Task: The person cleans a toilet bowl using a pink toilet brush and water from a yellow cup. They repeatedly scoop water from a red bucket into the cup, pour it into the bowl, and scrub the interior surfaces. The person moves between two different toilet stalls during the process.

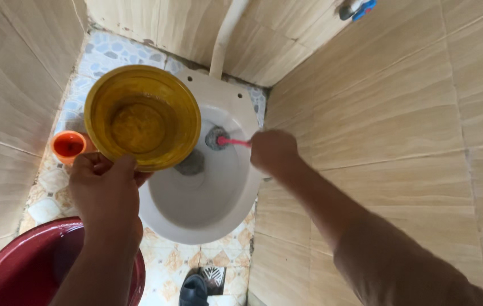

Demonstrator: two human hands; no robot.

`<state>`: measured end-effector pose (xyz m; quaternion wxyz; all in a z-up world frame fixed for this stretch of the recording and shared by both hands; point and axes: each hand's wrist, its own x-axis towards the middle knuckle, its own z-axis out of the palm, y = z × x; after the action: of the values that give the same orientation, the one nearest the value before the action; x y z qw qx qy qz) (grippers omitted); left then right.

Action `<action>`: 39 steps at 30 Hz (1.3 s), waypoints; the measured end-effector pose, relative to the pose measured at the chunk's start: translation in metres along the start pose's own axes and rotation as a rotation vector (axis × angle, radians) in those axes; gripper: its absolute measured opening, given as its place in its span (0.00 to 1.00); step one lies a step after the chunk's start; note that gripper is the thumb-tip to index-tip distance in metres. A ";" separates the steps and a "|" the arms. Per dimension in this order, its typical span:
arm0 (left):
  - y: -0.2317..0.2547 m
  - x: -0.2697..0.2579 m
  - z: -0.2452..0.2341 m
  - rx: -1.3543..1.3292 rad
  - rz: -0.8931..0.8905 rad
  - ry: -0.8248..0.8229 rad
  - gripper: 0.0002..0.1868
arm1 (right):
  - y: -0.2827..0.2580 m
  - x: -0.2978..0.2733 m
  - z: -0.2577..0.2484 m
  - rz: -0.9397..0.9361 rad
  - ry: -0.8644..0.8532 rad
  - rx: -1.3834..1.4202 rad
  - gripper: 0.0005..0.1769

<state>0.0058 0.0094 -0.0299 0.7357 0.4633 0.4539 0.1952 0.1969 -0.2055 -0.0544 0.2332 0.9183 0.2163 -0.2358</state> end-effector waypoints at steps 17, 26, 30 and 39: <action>-0.004 0.000 -0.013 -0.075 0.027 0.025 0.13 | -0.003 -0.006 0.037 -0.197 -0.325 0.142 0.21; 0.006 0.000 -0.016 -0.091 0.024 0.054 0.12 | -0.008 -0.080 0.044 -0.206 -0.531 0.444 0.23; 0.003 0.002 -0.013 -0.098 0.039 0.023 0.12 | -0.019 -0.055 0.067 -0.389 -0.397 0.551 0.15; -0.004 0.000 -0.015 -0.080 0.045 0.008 0.14 | -0.077 -0.078 0.102 -0.127 -0.240 0.803 0.25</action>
<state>-0.0075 0.0146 -0.0356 0.7471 0.4428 0.4383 0.2316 0.0621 -0.2199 -0.1177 -0.1343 0.8872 0.1346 -0.4205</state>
